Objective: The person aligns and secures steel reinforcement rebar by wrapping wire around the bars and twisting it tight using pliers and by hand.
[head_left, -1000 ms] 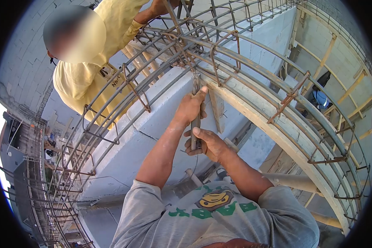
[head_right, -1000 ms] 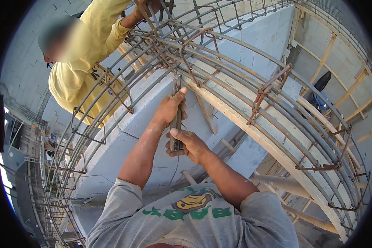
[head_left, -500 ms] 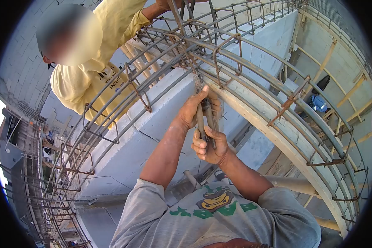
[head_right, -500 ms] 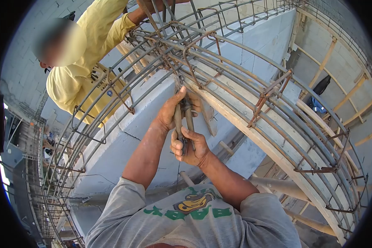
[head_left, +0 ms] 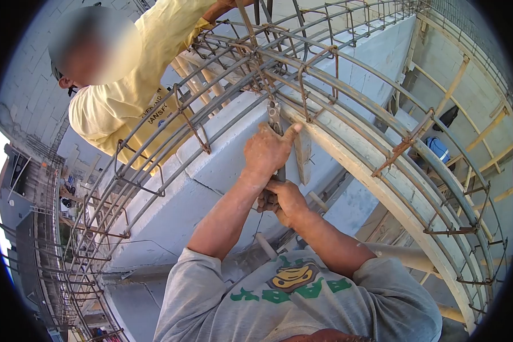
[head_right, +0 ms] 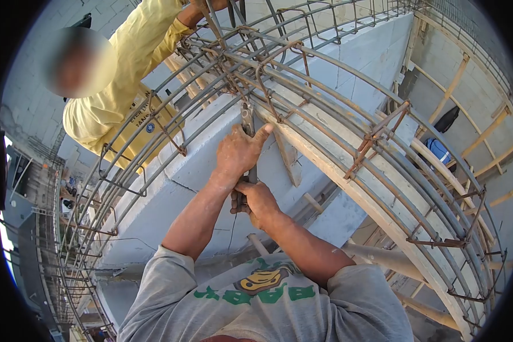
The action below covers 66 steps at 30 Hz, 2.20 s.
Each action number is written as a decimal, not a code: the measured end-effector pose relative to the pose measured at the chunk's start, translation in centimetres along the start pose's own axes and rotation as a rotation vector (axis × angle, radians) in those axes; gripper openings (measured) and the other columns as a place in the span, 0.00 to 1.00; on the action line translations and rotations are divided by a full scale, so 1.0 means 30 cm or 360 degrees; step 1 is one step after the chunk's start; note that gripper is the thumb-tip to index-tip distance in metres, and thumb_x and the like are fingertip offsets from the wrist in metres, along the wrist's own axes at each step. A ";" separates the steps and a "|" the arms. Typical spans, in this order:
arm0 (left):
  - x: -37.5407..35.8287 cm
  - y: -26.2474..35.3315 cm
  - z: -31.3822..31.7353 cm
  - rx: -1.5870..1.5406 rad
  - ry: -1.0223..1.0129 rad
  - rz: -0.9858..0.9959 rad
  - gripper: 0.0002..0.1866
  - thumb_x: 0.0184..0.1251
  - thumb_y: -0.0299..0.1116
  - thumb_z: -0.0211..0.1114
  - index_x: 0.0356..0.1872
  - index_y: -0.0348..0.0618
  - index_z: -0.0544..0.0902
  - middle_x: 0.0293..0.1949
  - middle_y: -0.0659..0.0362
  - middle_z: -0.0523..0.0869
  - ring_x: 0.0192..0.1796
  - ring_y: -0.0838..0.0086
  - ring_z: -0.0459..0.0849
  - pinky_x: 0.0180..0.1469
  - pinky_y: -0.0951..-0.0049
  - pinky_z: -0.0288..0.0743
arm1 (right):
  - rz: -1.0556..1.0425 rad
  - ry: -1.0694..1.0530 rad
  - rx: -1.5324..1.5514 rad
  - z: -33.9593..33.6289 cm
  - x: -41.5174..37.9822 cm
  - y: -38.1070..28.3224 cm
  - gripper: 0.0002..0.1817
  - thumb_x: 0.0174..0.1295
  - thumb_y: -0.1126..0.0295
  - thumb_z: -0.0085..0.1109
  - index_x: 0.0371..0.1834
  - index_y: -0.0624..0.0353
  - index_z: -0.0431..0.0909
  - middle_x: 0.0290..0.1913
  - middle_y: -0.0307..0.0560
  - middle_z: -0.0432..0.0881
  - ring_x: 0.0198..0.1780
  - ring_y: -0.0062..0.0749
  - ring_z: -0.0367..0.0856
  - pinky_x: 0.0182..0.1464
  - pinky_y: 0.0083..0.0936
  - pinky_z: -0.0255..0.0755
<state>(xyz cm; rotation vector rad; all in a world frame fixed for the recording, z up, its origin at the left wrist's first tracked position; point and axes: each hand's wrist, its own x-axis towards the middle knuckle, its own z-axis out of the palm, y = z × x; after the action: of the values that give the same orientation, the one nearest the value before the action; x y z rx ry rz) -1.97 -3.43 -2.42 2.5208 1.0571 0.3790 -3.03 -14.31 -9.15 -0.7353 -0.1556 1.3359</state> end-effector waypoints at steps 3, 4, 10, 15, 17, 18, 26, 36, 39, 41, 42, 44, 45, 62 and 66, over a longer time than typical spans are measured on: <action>-0.011 -0.029 -0.029 -0.0446 -0.0156 0.0049 0.43 0.64 0.71 0.55 0.46 0.28 0.78 0.34 0.42 0.85 0.39 0.52 0.87 0.43 0.56 0.81 | 0.0181 -0.0512 0.0445 -0.067 0.005 -0.014 0.17 0.71 0.57 0.53 0.39 0.64 0.77 0.28 0.44 0.79 0.28 0.34 0.79 0.22 0.25 0.74; 0.001 -0.037 -0.035 -0.0782 -0.0281 0.0007 0.42 0.65 0.69 0.55 0.47 0.29 0.77 0.32 0.46 0.85 0.38 0.55 0.87 0.42 0.58 0.81 | 0.0284 -0.0737 0.0657 -0.085 0.006 -0.024 0.20 0.71 0.55 0.53 0.39 0.65 0.78 0.27 0.44 0.79 0.27 0.34 0.79 0.19 0.24 0.72; 0.041 -0.033 0.017 -0.2081 -0.0761 -0.0268 0.36 0.66 0.67 0.58 0.40 0.34 0.78 0.25 0.55 0.81 0.25 0.68 0.83 0.28 0.69 0.79 | 0.0192 -0.0861 0.0317 -0.120 0.023 -0.032 0.25 0.68 0.48 0.56 0.45 0.64 0.78 0.30 0.46 0.79 0.32 0.34 0.81 0.21 0.20 0.74; 0.056 -0.034 0.011 -0.0381 -0.0393 -0.0031 0.51 0.65 0.76 0.43 0.39 0.22 0.77 0.32 0.37 0.85 0.38 0.47 0.88 0.41 0.53 0.80 | -0.0210 0.0020 -0.0584 -0.012 -0.058 -0.027 0.18 0.65 0.61 0.59 0.51 0.62 0.73 0.43 0.44 0.78 0.38 0.31 0.80 0.39 0.26 0.78; 0.037 -0.012 0.043 -0.0095 -0.0159 0.0039 0.52 0.64 0.77 0.42 0.42 0.20 0.77 0.33 0.35 0.85 0.40 0.44 0.87 0.43 0.51 0.80 | -0.0084 0.0196 -0.0413 0.008 -0.026 -0.015 0.15 0.65 0.64 0.58 0.48 0.62 0.74 0.39 0.44 0.78 0.35 0.30 0.79 0.35 0.26 0.76; 0.027 -0.004 0.048 0.0045 -0.0039 0.0072 0.53 0.64 0.77 0.42 0.43 0.19 0.76 0.34 0.34 0.85 0.41 0.43 0.86 0.44 0.50 0.79 | -0.0020 0.0282 -0.0331 0.012 -0.012 -0.012 0.13 0.65 0.65 0.57 0.47 0.62 0.75 0.36 0.44 0.78 0.33 0.30 0.79 0.33 0.27 0.75; 0.009 -0.051 0.025 -0.1100 -0.0265 0.0030 0.41 0.68 0.70 0.49 0.48 0.31 0.78 0.33 0.47 0.86 0.39 0.56 0.87 0.44 0.61 0.81 | 0.0110 -0.0355 0.0277 -0.078 -0.056 -0.076 0.15 0.68 0.59 0.57 0.41 0.63 0.77 0.25 0.41 0.77 0.23 0.29 0.76 0.25 0.28 0.69; 0.040 -0.059 0.085 -0.2775 -0.1103 -0.0102 0.24 0.74 0.56 0.54 0.38 0.40 0.77 0.28 0.56 0.79 0.31 0.70 0.80 0.36 0.67 0.77 | 0.0093 -0.0365 -0.0133 -0.102 -0.060 -0.112 0.24 0.66 0.52 0.60 0.48 0.66 0.77 0.31 0.45 0.80 0.30 0.34 0.82 0.33 0.32 0.78; 0.021 -0.016 0.040 -0.1949 -0.0697 -0.0368 0.24 0.74 0.57 0.54 0.32 0.43 0.75 0.23 0.59 0.75 0.28 0.72 0.78 0.33 0.70 0.75 | -0.0182 0.0130 -0.0844 -0.076 -0.080 -0.092 0.22 0.62 0.55 0.64 0.47 0.64 0.77 0.31 0.43 0.79 0.31 0.29 0.79 0.35 0.28 0.75; 0.039 -0.023 0.053 -0.1475 -0.0584 -0.0359 0.29 0.73 0.59 0.53 0.32 0.38 0.77 0.28 0.50 0.81 0.30 0.64 0.83 0.34 0.64 0.78 | -0.0295 0.0358 -0.1172 -0.047 -0.085 -0.070 0.18 0.60 0.59 0.64 0.44 0.63 0.77 0.31 0.41 0.78 0.32 0.26 0.76 0.35 0.25 0.73; 0.048 -0.028 0.068 -0.1236 -0.0533 -0.0347 0.32 0.72 0.61 0.53 0.31 0.35 0.78 0.31 0.46 0.84 0.31 0.59 0.85 0.35 0.61 0.79 | -0.0280 0.0425 -0.1234 -0.021 -0.081 -0.060 0.16 0.60 0.62 0.63 0.43 0.63 0.77 0.31 0.40 0.77 0.33 0.24 0.75 0.36 0.24 0.72; 0.048 -0.031 0.104 -0.0728 -0.0140 -0.0167 0.37 0.70 0.66 0.51 0.34 0.31 0.79 0.34 0.39 0.84 0.38 0.51 0.86 0.42 0.57 0.79 | -0.0199 0.0528 -0.1100 0.014 -0.054 -0.043 0.12 0.58 0.65 0.61 0.39 0.63 0.76 0.30 0.40 0.76 0.31 0.24 0.73 0.34 0.23 0.70; 0.048 -0.029 0.113 -0.0471 0.0061 -0.0077 0.40 0.69 0.69 0.50 0.35 0.29 0.79 0.35 0.35 0.85 0.42 0.47 0.87 0.45 0.54 0.79 | -0.0136 0.0559 -0.0904 0.025 -0.025 -0.036 0.12 0.57 0.66 0.60 0.37 0.63 0.75 0.29 0.41 0.76 0.29 0.24 0.73 0.32 0.23 0.69; 0.035 -0.063 0.068 -0.2583 -0.0988 -0.0173 0.29 0.71 0.60 0.56 0.38 0.37 0.78 0.28 0.56 0.81 0.31 0.68 0.82 0.37 0.63 0.80 | 0.0151 -0.0898 0.0257 -0.130 0.031 -0.065 0.22 0.68 0.50 0.58 0.41 0.62 0.78 0.32 0.45 0.82 0.30 0.31 0.83 0.15 0.15 0.66; 0.060 -0.072 0.029 -0.1846 -0.0863 -0.0261 0.35 0.68 0.65 0.56 0.38 0.33 0.80 0.29 0.52 0.82 0.29 0.65 0.84 0.36 0.62 0.80 | 0.0068 -0.0017 -0.0534 -0.020 -0.057 -0.083 0.29 0.60 0.44 0.64 0.42 0.64 0.78 0.34 0.45 0.83 0.35 0.31 0.84 0.30 0.25 0.78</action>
<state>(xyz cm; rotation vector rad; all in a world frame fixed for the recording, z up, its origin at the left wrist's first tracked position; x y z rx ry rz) -1.74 -0.94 -3.97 1.3572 0.5442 0.1534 -1.13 -16.23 -7.70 -1.0181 -0.3810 1.3704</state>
